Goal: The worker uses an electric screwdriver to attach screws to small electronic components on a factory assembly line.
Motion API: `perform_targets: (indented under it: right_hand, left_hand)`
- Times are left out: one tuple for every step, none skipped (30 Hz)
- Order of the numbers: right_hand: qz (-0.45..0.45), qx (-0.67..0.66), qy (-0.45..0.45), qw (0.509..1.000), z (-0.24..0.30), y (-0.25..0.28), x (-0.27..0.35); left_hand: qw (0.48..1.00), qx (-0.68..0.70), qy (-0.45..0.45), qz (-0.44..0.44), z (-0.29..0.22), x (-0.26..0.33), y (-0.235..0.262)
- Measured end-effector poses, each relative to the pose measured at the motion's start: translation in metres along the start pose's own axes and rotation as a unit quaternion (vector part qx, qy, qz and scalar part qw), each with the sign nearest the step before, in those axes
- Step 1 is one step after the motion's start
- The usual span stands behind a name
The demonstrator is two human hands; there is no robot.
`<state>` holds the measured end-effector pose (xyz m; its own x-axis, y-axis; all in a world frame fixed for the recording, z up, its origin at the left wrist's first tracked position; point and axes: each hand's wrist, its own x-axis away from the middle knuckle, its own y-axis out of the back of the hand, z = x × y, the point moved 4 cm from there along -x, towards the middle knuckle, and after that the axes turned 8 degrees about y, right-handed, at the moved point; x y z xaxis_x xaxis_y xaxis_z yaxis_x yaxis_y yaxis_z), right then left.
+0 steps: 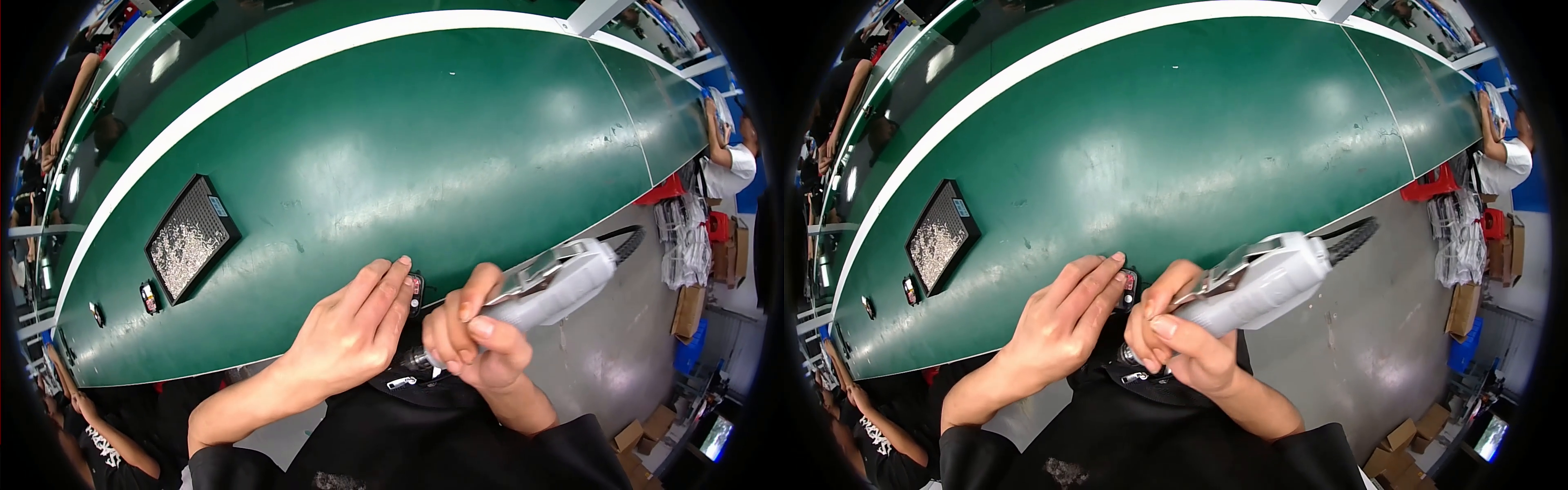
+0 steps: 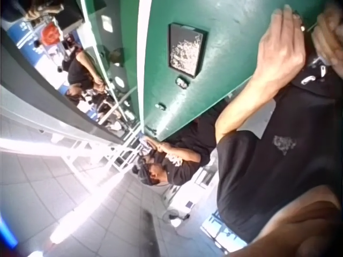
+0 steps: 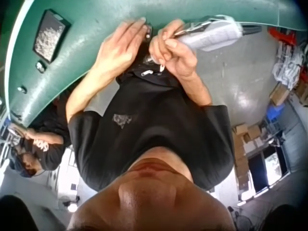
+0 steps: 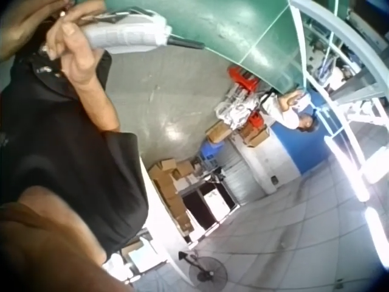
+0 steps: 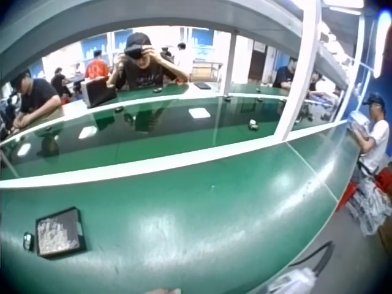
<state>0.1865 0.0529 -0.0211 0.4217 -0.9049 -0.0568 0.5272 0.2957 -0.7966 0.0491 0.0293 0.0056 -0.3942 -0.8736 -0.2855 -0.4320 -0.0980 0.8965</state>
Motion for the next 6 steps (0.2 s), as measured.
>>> perform_targets:
  right_hand:
    - [0.025, 0.004, 0.013, 1.000, 0.014, -0.003, -0.009]
    - [0.041, 0.015, 0.031, 0.999, 0.028, -0.004, -0.016]
    - [0.057, 0.026, 0.050, 0.997, 0.039, -0.005, -0.024]
    - [0.070, 0.052, 0.079, 0.993, 0.049, -0.005, -0.031]
    - [0.078, 0.068, 0.093, 0.990, 0.057, -0.005, -0.038]
    - [0.083, 0.086, 0.100, 0.988, 0.062, -0.005, -0.043]
  left_hand:
    - [1.000, -0.001, 0.010, 0.012, 0.000, 0.001, 0.002]
    - [1.000, -0.001, 0.017, 0.024, 0.000, 0.002, 0.002]
    - [1.000, 0.003, 0.019, 0.025, 0.000, 0.004, 0.001]
    - [1.000, 0.000, 0.013, 0.027, -0.001, 0.004, 0.000]
    - [1.000, -0.005, 0.011, 0.029, -0.001, 0.006, -0.001]
    - [1.000, -0.001, 0.011, 0.029, -0.001, 0.006, -0.002]
